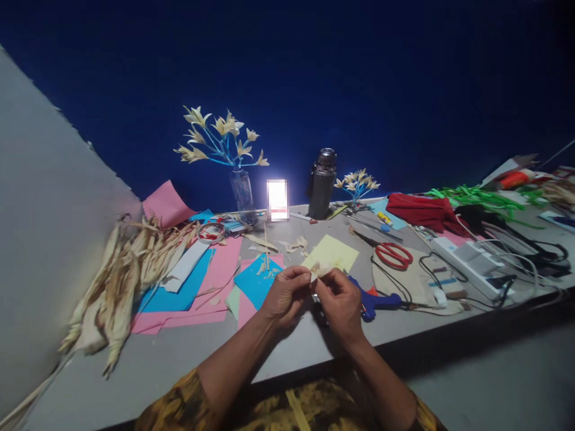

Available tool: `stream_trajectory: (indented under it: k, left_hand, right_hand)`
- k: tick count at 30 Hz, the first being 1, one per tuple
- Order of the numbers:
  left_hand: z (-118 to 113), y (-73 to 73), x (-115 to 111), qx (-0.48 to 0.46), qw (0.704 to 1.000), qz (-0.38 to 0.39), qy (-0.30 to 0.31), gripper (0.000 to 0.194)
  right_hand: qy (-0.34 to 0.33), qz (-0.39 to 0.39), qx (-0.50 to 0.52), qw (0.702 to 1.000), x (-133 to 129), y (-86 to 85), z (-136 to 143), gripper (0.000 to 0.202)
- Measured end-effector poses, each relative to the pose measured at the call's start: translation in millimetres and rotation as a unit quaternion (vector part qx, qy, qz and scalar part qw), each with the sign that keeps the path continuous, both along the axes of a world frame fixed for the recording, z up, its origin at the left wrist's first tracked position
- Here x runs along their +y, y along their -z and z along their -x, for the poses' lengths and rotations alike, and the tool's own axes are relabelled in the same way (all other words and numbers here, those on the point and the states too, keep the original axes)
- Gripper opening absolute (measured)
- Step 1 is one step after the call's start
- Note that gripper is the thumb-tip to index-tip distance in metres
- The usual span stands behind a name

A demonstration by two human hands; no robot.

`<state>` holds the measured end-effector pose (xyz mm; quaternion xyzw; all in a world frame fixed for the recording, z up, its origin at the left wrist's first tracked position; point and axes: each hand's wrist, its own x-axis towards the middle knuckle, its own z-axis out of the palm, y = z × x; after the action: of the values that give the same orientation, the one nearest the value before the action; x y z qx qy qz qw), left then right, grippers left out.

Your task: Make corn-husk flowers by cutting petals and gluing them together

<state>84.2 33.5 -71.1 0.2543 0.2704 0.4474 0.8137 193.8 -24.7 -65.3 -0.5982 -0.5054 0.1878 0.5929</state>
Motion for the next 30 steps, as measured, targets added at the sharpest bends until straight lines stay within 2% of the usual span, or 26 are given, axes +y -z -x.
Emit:
stream_trajectory:
  k: [4, 13, 23, 30]
  left_hand:
    - [2.0, 1.7, 0.2, 0.0, 0.999, -0.022, 0.023, 0.025]
    - [6.3, 2.9, 1.8, -0.042, 0.994, -0.018, 0.099, 0.025]
    - [4.8, 5.6, 0.7, -0.052, 0.995, -0.006, 0.088, 0.025]
    - [5.9, 6.6, 1.7, -0.046, 0.995, -0.005, 0.089, 0.026]
  right_hand:
    - [0.01, -0.026, -0.015, 0.999, 1.7, 0.7, -1.9, 0.026]
    - [0.025, -0.079, -0.104, 0.991, 2.2, -5.5, -0.8, 0.021]
    - [0.013, -0.102, -0.132, 0.986, 2.4, -15.6, 0.4, 0.02]
    - [-0.026, -0.094, -0.108, 0.989, 2.2, -17.9, -1.7, 0.018]
